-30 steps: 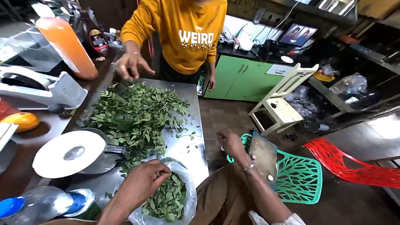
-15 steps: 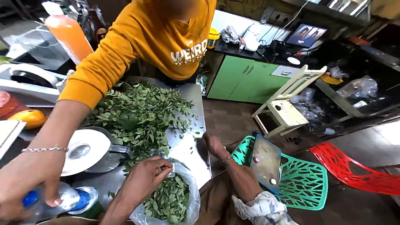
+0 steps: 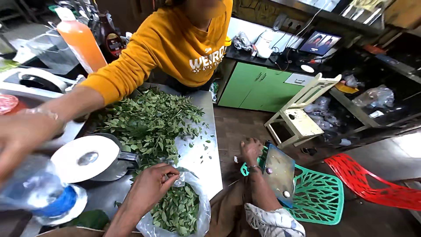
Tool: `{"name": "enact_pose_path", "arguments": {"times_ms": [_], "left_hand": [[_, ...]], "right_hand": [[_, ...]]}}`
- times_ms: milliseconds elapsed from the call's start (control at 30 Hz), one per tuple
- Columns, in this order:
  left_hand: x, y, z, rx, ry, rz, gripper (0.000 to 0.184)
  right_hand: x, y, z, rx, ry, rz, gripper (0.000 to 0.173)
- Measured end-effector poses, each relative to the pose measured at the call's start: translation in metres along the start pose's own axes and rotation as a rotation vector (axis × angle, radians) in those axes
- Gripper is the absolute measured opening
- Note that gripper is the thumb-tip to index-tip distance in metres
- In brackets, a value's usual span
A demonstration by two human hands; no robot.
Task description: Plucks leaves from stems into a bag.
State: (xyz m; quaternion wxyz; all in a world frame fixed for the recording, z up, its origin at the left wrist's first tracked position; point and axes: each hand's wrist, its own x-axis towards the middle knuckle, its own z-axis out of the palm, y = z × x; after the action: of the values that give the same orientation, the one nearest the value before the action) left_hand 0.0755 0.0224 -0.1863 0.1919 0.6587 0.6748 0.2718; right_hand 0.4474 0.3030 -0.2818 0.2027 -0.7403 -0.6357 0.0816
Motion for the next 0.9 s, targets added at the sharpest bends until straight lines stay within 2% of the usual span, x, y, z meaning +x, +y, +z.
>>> {"name": "enact_pose_path", "arguments": {"times_ms": [100, 200, 267, 367, 533, 633, 767, 833, 900], "left_hand": [[-0.001, 0.001, 0.003, -0.014, -0.021, -0.012, 0.024], [-0.001, 0.001, 0.007, -0.037, -0.053, -0.021, 0.023], [0.0, 0.0, 0.008, -0.039, -0.063, -0.034, 0.022], [0.003, -0.004, 0.007, -0.041, -0.051, -0.051, 0.023], [0.008, -0.007, 0.008, -0.061, -0.028, -0.062, 0.023], [0.009, -0.006, 0.007, -0.063, -0.036, -0.066, 0.023], [0.006, -0.004, 0.008, -0.086, -0.024, -0.052, 0.024], [0.005, -0.004, 0.009, -0.088, -0.012, -0.044, 0.024], [0.006, -0.003, 0.008, -0.085, -0.022, -0.047, 0.024]], "right_hand": [[-0.005, -0.039, 0.019, 0.053, -0.086, -0.306, 0.031], [-0.016, -0.097, 0.026, 0.174, -0.25, -0.561, 0.025], [-0.004, -0.133, 0.039, 0.161, -0.345, -0.594, 0.029], [0.037, -0.163, 0.09, 0.092, -0.367, -0.576, 0.034], [0.061, -0.183, 0.135, -0.092, -0.371, -0.516, 0.033], [0.037, -0.189, 0.132, -0.124, -0.365, -0.532, 0.033], [-0.009, -0.186, 0.114, -0.076, -0.459, -0.666, 0.022], [-0.022, -0.19, 0.102, 0.033, -0.459, -0.774, 0.033], [-0.015, -0.2, 0.109, 0.109, -0.411, -0.843, 0.042]]}}
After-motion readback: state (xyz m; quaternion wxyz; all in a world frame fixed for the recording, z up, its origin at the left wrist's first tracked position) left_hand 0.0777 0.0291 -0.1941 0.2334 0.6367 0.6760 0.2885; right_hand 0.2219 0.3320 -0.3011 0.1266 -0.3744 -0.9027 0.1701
